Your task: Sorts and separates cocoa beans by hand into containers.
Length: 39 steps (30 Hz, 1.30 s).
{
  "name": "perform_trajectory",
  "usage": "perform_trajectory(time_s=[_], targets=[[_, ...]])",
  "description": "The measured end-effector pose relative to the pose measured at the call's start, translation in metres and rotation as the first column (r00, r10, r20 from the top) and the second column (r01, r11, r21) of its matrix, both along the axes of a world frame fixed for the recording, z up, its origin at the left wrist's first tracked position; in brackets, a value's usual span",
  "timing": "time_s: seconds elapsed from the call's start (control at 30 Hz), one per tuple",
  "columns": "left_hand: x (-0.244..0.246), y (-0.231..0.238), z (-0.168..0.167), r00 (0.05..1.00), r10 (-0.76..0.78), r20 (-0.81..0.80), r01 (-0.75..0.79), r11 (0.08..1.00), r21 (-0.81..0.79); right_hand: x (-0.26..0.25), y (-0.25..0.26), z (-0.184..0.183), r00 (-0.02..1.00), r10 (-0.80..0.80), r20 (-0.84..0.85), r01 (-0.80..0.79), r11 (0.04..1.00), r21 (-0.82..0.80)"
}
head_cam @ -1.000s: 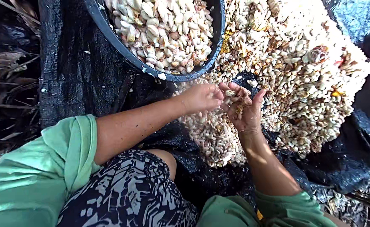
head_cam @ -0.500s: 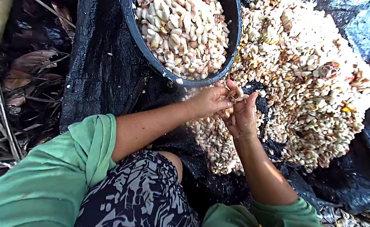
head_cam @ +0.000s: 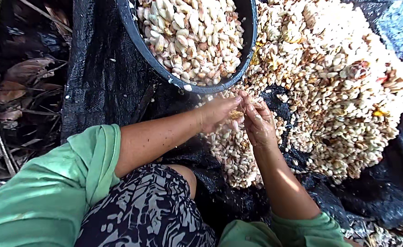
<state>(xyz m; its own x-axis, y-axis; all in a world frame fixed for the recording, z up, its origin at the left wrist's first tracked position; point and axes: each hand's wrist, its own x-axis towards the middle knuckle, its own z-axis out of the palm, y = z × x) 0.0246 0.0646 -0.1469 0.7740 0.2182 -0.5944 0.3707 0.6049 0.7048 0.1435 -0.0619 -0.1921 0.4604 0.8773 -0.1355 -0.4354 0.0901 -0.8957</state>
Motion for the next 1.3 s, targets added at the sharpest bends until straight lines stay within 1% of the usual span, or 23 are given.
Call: perform_trajectory(time_s=[0.1,0.2,0.27,0.3,0.33,0.37,0.4,0.47,0.5,0.53,0.57,0.6,0.67,0.7,0.77,0.83,0.9,1.0,1.03,1.1,1.17,1.23,1.3], targets=[[0.001,0.001,-0.003,0.996,-0.09,0.019,0.089,0.996,0.021,-0.001,-0.001,0.001,0.995,0.002,0.1,0.007,0.995,-0.095],[0.002,0.0,-0.008,0.996,-0.077,-0.036,0.077,0.997,0.013,0.006,-0.002,0.006,0.973,0.093,0.21,-0.048,0.977,-0.209],[0.002,0.002,-0.012,0.998,-0.041,-0.047,0.043,0.998,0.042,0.013,-0.001,0.007,0.971,0.175,0.165,-0.137,0.966,-0.217],[0.001,0.003,-0.013,0.998,-0.052,-0.031,0.055,0.994,0.091,0.015,-0.001,0.008,0.97,0.201,0.137,-0.169,0.962,-0.214],[0.001,0.005,-0.013,0.996,-0.092,-0.012,0.092,0.985,0.149,0.015,0.0,0.009,0.967,0.219,0.129,-0.187,0.957,-0.222],[0.0,0.006,-0.011,0.99,-0.142,-0.005,0.14,0.968,0.209,0.016,0.002,0.01,0.957,0.24,0.164,-0.199,0.952,-0.233],[0.0,0.006,-0.008,0.982,-0.191,-0.004,0.185,0.945,0.27,0.017,0.005,0.009,0.929,0.269,0.254,-0.202,0.944,-0.261],[0.0,0.006,-0.002,0.955,-0.297,-0.001,0.273,0.877,0.396,0.018,0.012,0.012,0.796,0.356,0.489,-0.188,0.914,-0.359],[-0.001,0.007,0.001,0.941,-0.339,-0.001,0.307,0.85,0.427,0.016,0.014,0.015,0.736,0.385,0.557,-0.175,0.903,-0.393],[-0.002,0.006,0.002,0.935,-0.355,0.004,0.319,0.846,0.428,0.013,0.016,0.017,0.7,0.395,0.595,-0.166,0.9,-0.403],[-0.003,0.005,0.001,0.941,-0.337,0.026,0.298,0.862,0.41,0.01,0.017,0.017,0.692,0.391,0.607,-0.163,0.904,-0.396],[-0.005,0.004,-0.002,0.949,-0.308,0.075,0.26,0.893,0.368,0.007,0.017,0.017,0.71,0.364,0.602,-0.157,0.916,-0.369],[-0.008,0.005,-0.008,0.961,-0.24,0.141,0.199,0.947,0.254,0.002,0.017,0.011,0.793,0.247,0.556,-0.105,0.956,-0.274],[-0.009,0.006,-0.011,0.959,-0.227,0.168,0.189,0.957,0.218,0.0,0.016,0.009,0.833,0.188,0.52,-0.081,0.972,-0.223],[-0.012,0.008,-0.014,0.954,-0.218,0.205,0.175,0.962,0.208,-0.001,0.014,0.006,0.883,0.104,0.457,-0.044,0.989,-0.14],[-0.012,0.009,-0.012,0.951,-0.221,0.217,0.173,0.96,0.218,-0.001,0.011,0.003,0.907,0.057,0.417,-0.033,0.997,-0.064],[-0.011,0.01,-0.013,0.958,-0.2,0.207,0.163,0.97,0.181,0.0,0.006,0.002,0.924,0.075,0.375,-0.074,0.997,-0.018],[-0.01,0.009,-0.013,0.978,-0.123,0.168,0.106,0.989,0.102,0.0,0.0,0.002,0.942,0.1,0.321,-0.102,0.995,-0.01],[-0.01,0.009,-0.012,0.981,-0.112,0.159,0.098,0.991,0.092,0.0,-0.001,0.001,0.933,0.107,0.345,-0.113,0.994,0.0],[-0.01,0.008,-0.015,0.983,-0.084,0.161,0.074,0.995,0.066,0.001,-0.001,-0.002,0.888,0.111,0.446,-0.13,0.991,0.011],[-0.011,0.007,-0.016,0.988,-0.066,0.139,0.062,0.997,0.038,0.001,0.0,-0.001,0.864,0.122,0.488,-0.123,0.992,-0.03],[-0.011,0.008,-0.018,0.991,-0.063,0.122,0.062,0.998,0.008,0.005,-0.001,0.001,0.894,0.156,0.421,-0.143,0.988,-0.061],[-0.012,0.01,-0.02,0.979,-0.107,0.173,0.114,0.993,-0.034,0.008,-0.003,0.001,0.926,0.158,0.342,-0.143,0.987,-0.069]])
